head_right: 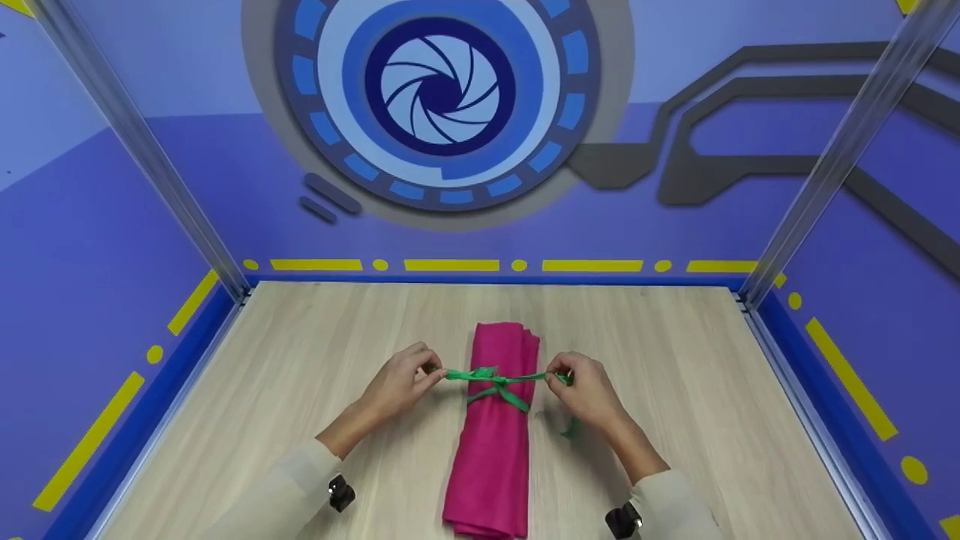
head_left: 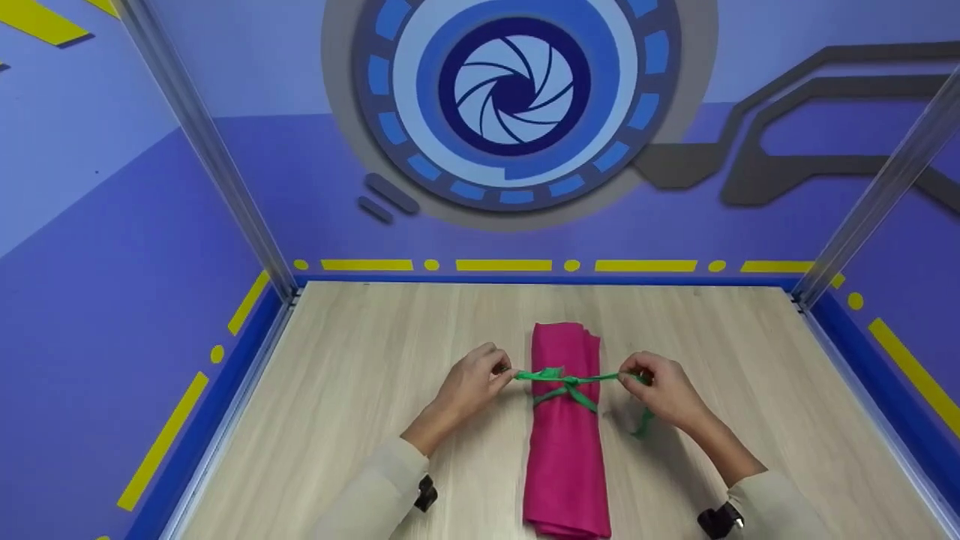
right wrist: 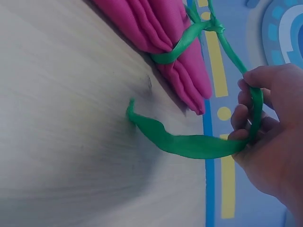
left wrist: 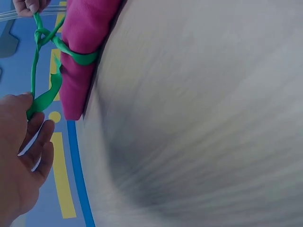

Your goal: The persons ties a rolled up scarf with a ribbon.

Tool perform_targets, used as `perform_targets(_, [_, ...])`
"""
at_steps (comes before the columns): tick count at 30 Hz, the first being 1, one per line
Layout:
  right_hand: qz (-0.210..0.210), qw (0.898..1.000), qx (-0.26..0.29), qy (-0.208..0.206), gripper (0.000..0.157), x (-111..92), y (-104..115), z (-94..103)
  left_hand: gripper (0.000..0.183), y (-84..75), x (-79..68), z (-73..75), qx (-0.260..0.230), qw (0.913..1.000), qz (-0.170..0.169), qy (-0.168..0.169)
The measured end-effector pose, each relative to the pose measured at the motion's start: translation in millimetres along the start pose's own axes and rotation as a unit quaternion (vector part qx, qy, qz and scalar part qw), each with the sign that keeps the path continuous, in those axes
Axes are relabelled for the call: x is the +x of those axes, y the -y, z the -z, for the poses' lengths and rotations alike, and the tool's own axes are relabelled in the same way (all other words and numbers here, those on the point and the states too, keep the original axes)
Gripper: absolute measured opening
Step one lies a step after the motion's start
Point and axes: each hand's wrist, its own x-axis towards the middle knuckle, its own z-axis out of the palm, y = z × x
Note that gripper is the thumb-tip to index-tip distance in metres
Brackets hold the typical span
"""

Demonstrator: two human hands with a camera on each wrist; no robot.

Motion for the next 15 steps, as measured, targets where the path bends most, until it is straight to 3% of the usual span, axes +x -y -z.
perform_targets(5, [0.013, 1.0, -0.026, -0.007, 0.009, 1, -2, 1.0, 0.016, 4.2, 0.8, 3.5, -0.025, 0.9995, -0.02, -0.004])
perform_targets(9, [0.01, 0.999, -0.035, -0.006, 0.012, 0, -4, -0.7, 0.014, 5.3, 0.7, 3.1, -0.063, 0.9977, -0.015, 0.022])
perform_targets(15, [0.014, 0.999, -0.041, -0.004, 0.011, -4, -10, -5.4, 0.006, 6.4, -1.3, 4.9, -0.023, 0.9987, -0.015, 0.043])
